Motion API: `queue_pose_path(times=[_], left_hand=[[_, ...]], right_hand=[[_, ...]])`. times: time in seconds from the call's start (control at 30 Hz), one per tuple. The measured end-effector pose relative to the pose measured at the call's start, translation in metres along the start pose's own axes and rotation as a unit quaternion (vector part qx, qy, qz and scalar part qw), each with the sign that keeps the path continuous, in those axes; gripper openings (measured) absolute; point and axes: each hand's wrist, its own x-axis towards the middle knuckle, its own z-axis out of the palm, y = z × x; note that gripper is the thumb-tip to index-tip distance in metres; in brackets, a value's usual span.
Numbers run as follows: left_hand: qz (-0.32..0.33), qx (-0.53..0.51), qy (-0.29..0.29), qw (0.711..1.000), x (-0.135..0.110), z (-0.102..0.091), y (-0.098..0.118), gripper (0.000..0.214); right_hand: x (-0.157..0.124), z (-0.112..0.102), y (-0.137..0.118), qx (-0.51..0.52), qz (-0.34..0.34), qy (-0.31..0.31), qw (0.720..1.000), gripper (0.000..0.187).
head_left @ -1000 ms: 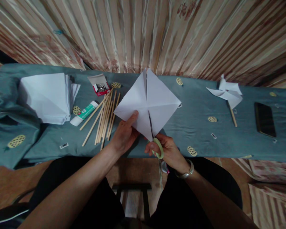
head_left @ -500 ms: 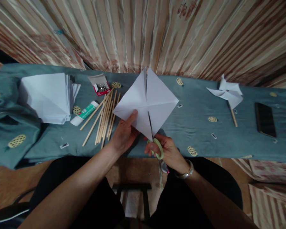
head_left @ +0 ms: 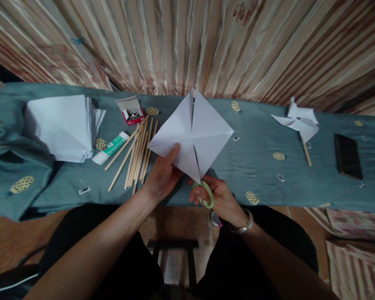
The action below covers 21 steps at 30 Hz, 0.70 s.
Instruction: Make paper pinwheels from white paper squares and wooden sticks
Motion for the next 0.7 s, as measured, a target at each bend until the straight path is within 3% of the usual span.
queue_pose_path(times=[0.5, 0.7], left_hand=[[0.002, 0.014, 0.003, 1.0, 0.002, -0.002, 0.001, 0.02], [0.043, 0.01, 0.009, 0.999, 0.009, -0.002, 0.015, 0.024]], right_hand=[[-0.004, -0.005, 0.007, -0.025, -0.016, -0.046, 0.998, 0.048], [-0.013, -0.009, 0.002, -0.043, 0.038, -0.102, 0.993, 0.051]])
